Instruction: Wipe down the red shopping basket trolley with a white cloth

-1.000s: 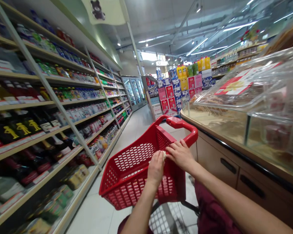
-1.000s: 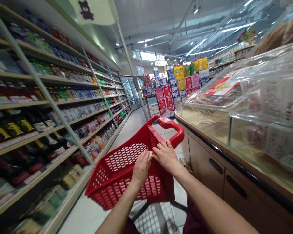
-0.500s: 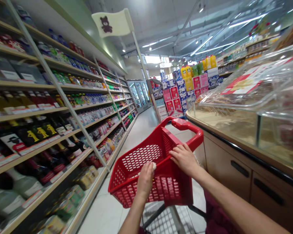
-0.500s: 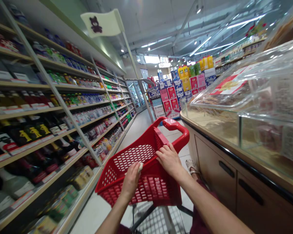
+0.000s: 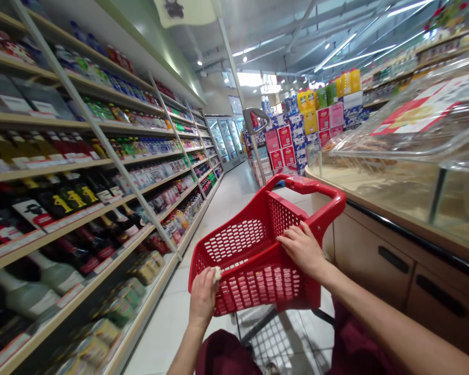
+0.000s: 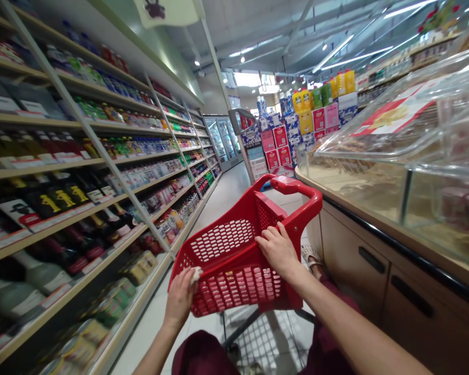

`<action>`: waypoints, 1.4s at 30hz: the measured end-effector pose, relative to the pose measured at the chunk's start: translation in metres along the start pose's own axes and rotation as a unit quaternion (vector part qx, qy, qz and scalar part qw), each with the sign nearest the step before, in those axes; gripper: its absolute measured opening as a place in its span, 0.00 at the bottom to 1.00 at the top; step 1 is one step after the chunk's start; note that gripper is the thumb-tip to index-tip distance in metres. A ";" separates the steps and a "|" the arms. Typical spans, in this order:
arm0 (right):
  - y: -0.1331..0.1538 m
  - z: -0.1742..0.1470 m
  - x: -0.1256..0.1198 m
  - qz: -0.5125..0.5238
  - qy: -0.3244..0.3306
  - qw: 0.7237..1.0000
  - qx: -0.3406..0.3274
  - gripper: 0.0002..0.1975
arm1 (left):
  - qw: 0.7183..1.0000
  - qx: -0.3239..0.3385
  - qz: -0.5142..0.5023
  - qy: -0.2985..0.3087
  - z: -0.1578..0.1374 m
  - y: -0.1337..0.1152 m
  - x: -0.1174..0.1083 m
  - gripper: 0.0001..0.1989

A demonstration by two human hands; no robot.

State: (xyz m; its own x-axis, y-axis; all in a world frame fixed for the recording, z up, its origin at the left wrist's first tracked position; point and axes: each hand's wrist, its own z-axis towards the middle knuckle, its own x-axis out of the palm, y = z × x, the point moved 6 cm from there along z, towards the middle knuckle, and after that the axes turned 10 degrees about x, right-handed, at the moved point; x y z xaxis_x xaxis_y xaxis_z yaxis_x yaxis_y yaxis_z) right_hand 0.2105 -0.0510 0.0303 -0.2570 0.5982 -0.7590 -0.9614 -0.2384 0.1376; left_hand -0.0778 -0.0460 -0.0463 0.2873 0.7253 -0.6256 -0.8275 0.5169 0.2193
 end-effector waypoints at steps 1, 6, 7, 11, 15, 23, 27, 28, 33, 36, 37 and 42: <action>0.001 -0.002 -0.001 -0.004 -0.006 1.000 0.004 0.11 | 0.999 -0.027 0.017 -0.011 -0.008 0.006 -0.003 0.15; 0.005 -0.005 0.000 -0.017 -0.027 0.999 0.027 0.10 | 0.999 -0.031 -0.009 -0.013 0.000 -0.009 0.007 0.16; 0.004 -0.004 0.000 -0.018 -0.030 0.999 0.029 0.10 | 1.000 -0.003 -0.024 -0.001 0.001 -0.010 0.008 0.15; 0.001 -0.002 0.001 -0.016 -0.043 0.999 0.029 0.09 | 1.000 0.000 0.006 -0.013 -0.020 0.016 -0.005 0.14; 0.003 -0.001 0.000 -0.023 -0.045 0.998 0.030 0.08 | 0.998 -0.037 0.008 -0.044 -0.015 0.007 -0.004 0.14; 0.002 0.000 -0.001 -0.018 -0.034 0.999 0.036 0.07 | 0.999 0.035 -0.004 -0.020 0.009 -0.028 0.005 0.15; 0.007 -0.001 -0.001 -0.025 -0.042 0.998 0.044 0.06 | 0.996 -0.045 0.043 -0.067 0.002 -0.015 -0.005 0.15; 0.008 0.000 -0.001 -0.026 -0.042 0.998 0.046 0.06 | 0.997 -0.038 0.034 -0.060 0.011 -0.025 0.000 0.14; 0.005 0.000 -0.003 -0.023 -0.030 0.998 0.044 0.06 | 0.998 0.038 -0.033 -0.029 0.056 -0.077 0.022 0.16; -0.003 -0.003 -0.008 -0.017 -0.026 0.999 0.041 0.07 | 0.996 0.078 -0.026 -0.035 0.048 -0.069 0.015 0.16; -0.005 -0.005 -0.010 -0.015 -0.026 0.999 0.038 0.08 | 0.996 0.084 -0.022 -0.030 0.041 -0.064 0.013 0.16; 0.005 -0.017 -0.011 -0.022 -0.041 0.998 0.033 0.07 | 1.000 0.015 -0.009 -0.021 0.031 -0.055 0.015 0.14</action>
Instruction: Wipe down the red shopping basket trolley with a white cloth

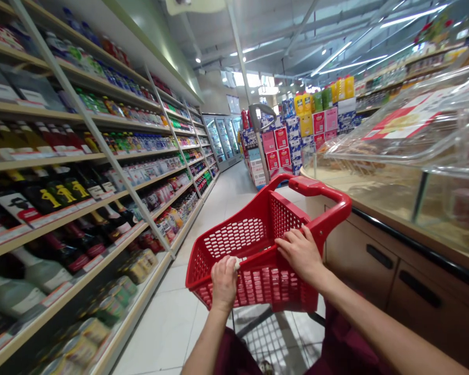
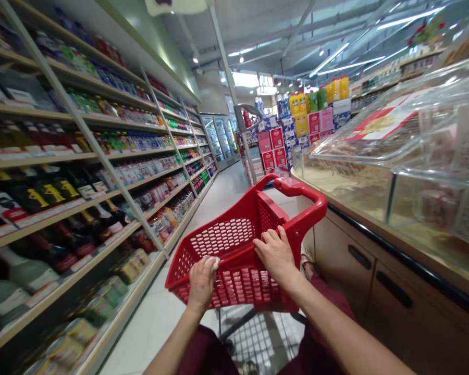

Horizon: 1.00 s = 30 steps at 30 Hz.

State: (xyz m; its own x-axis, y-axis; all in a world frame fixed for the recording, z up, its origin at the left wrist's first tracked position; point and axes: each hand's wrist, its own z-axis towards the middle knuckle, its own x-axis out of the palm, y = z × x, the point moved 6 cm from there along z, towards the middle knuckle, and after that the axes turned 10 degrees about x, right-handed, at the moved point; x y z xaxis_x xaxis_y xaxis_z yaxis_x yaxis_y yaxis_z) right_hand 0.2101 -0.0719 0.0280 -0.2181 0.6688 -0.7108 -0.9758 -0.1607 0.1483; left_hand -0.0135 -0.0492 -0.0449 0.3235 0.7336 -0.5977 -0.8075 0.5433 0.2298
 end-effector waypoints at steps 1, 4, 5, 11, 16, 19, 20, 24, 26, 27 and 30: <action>0.004 -0.003 0.002 -0.003 -0.003 1.000 -0.003 0.07 | 1.000 -0.012 -0.002 0.001 0.003 -0.003 0.004 0.15; 0.015 -0.009 0.009 -0.006 -0.007 0.999 -0.034 0.09 | 1.000 -0.008 -0.021 0.012 0.011 -0.005 0.013 0.15; 0.016 -0.010 0.012 -0.004 -0.008 0.999 -0.043 0.10 | 1.000 -0.002 -0.027 0.013 0.010 0.000 0.012 0.15; 0.013 -0.009 0.019 0.005 -0.012 0.999 -0.031 0.12 | 0.997 -0.067 -0.006 -0.036 -0.019 0.049 -0.009 0.18; 0.010 -0.009 0.015 0.002 -0.009 1.000 -0.013 0.13 | 0.999 -0.023 -0.043 -0.007 0.001 0.005 0.016 0.20; 0.008 -0.011 0.009 0.008 -0.015 0.999 -0.038 0.14 | 0.998 -0.041 -0.045 -0.013 0.001 0.013 0.016 0.19; 0.007 -0.011 0.008 0.008 -0.018 0.999 -0.040 0.14 | 0.997 -0.070 -0.034 -0.029 -0.005 0.023 0.011 0.19; 0.005 -0.013 0.007 -0.004 -0.025 1.000 -0.012 0.14 | 0.990 -0.125 -0.008 -0.064 -0.019 0.037 0.001 0.20; 0.003 -0.015 0.007 -0.005 -0.025 1.000 -0.004 0.14 | 0.995 -0.082 -0.028 -0.048 -0.009 0.019 0.009 0.20; 0.003 -0.015 0.007 -0.004 -0.023 1.000 -0.004 0.14 | 0.997 -0.050 -0.045 -0.035 -0.002 0.007 0.014 0.20; -0.002 -0.015 0.007 -0.002 -0.011 1.000 -0.009 0.15 | 0.998 -0.016 -0.066 -0.017 0.003 -0.001 0.018 0.20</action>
State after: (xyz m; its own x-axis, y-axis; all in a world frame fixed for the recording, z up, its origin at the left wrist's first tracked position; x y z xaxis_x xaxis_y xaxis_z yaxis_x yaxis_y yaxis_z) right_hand 0.2104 -0.0782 0.0126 -0.2151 0.6847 -0.6963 -0.9762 -0.1713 0.1331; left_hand -0.0052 -0.0355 -0.0533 0.4448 0.6695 -0.5948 -0.7718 0.6235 0.1247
